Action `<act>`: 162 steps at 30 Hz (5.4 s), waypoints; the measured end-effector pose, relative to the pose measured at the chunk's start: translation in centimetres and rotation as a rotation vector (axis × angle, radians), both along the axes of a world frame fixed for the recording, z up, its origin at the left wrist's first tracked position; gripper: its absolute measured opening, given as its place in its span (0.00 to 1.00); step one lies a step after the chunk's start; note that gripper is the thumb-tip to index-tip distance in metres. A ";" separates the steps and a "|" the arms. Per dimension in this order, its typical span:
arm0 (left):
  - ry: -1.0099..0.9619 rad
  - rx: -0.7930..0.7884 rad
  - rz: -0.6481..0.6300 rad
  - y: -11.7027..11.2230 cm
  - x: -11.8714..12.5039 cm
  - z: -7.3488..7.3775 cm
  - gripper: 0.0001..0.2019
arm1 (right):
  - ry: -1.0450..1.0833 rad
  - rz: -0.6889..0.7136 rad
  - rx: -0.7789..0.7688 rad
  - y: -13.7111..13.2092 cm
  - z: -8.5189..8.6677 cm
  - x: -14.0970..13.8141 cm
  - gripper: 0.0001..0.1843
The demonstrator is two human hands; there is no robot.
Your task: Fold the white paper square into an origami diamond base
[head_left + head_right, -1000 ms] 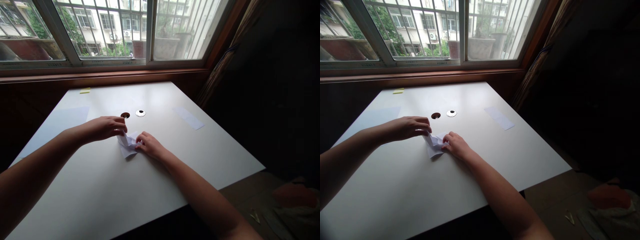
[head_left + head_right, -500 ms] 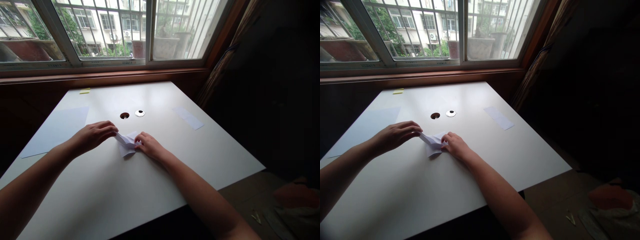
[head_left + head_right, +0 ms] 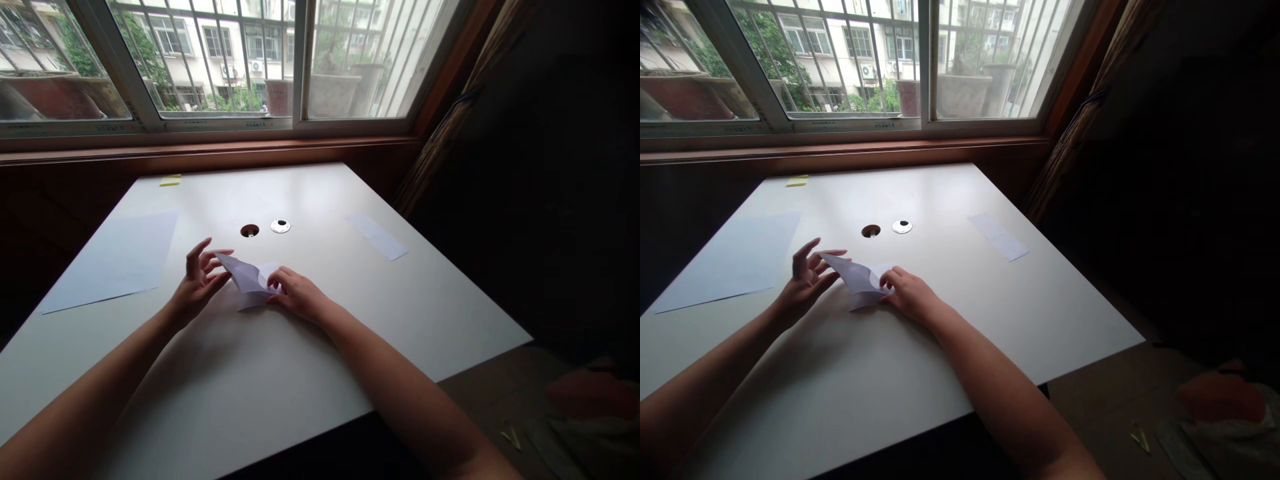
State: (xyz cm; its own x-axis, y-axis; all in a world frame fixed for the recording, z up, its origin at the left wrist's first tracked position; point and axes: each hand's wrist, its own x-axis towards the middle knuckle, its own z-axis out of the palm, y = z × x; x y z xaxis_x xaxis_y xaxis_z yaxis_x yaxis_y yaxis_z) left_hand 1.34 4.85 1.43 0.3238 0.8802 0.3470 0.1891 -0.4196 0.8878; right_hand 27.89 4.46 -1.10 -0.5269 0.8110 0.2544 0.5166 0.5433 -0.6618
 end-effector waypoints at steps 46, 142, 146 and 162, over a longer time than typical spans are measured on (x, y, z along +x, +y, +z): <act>0.051 -0.097 0.176 1.5 6.5 0.5 0.16 | 0.186 -0.208 0.006 0.2 1.1 -0.4 0.20; 0.660 0.468 -0.247 1.9 3.5 -1.8 0.09 | -0.001 -0.127 -0.148 3.5 0.2 2.6 0.23; 0.643 0.462 -0.191 2.3 3.7 -2.8 0.12 | 0.023 -0.175 -0.090 3.4 -0.1 2.3 0.23; 0.865 0.532 -0.188 1.3 4.3 -2.5 0.26 | 0.044 -0.355 0.109 4.6 -0.7 3.6 0.07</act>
State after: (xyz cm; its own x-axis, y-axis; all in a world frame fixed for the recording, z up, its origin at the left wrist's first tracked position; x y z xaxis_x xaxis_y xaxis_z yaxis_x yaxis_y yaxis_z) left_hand 5.60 6.18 -1.07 0.7645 0.5901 0.2595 0.5653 -0.8071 0.1703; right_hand 31.50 9.02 -1.85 -0.2042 0.9082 0.3654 0.6575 0.4037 -0.6362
